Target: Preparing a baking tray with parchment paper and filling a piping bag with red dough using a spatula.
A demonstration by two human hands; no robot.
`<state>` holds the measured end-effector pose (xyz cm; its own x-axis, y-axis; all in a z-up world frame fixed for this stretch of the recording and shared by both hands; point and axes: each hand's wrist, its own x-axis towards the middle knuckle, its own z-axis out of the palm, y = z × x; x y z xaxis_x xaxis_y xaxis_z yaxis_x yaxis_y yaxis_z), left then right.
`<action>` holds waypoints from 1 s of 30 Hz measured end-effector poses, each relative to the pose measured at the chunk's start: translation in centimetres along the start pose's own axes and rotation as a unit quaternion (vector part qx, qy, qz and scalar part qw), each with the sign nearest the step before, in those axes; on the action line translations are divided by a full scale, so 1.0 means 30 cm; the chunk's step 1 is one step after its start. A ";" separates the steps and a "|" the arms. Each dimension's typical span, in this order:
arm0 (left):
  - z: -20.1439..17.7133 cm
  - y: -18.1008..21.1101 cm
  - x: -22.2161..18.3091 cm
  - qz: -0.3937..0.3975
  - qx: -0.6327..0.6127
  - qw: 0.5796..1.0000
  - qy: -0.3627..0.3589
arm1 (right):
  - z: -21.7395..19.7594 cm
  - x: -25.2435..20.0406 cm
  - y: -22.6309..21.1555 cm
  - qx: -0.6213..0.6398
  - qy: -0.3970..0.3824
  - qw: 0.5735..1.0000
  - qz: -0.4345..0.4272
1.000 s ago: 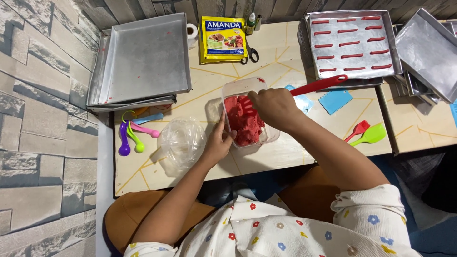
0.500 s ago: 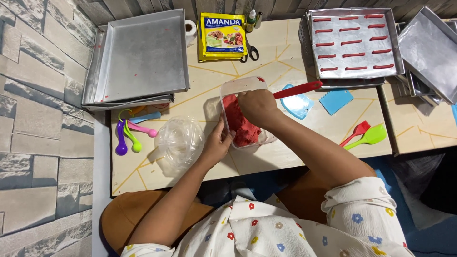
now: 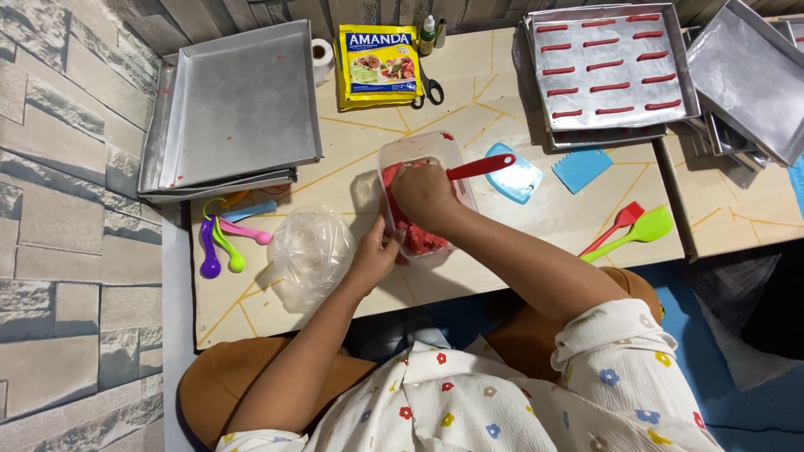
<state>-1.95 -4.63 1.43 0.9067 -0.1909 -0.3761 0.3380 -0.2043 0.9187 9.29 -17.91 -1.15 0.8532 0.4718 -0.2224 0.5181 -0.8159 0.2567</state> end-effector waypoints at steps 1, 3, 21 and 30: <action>0.003 -0.014 0.006 0.002 0.001 1.000 -0.001 | -0.054 -0.025 0.037 0.000 0.001 1.000 0.002; 0.007 -0.043 0.020 0.001 -0.106 0.994 -0.015 | -0.163 -0.074 0.108 0.093 -0.042 0.995 -0.003; 0.023 -0.110 0.062 0.029 -0.124 0.992 -0.016 | -0.077 -0.086 0.188 0.200 -0.039 0.977 0.054; 0.013 -0.085 0.063 0.019 -0.095 0.995 -0.001 | -0.020 -0.119 0.088 -0.026 0.099 0.995 -0.004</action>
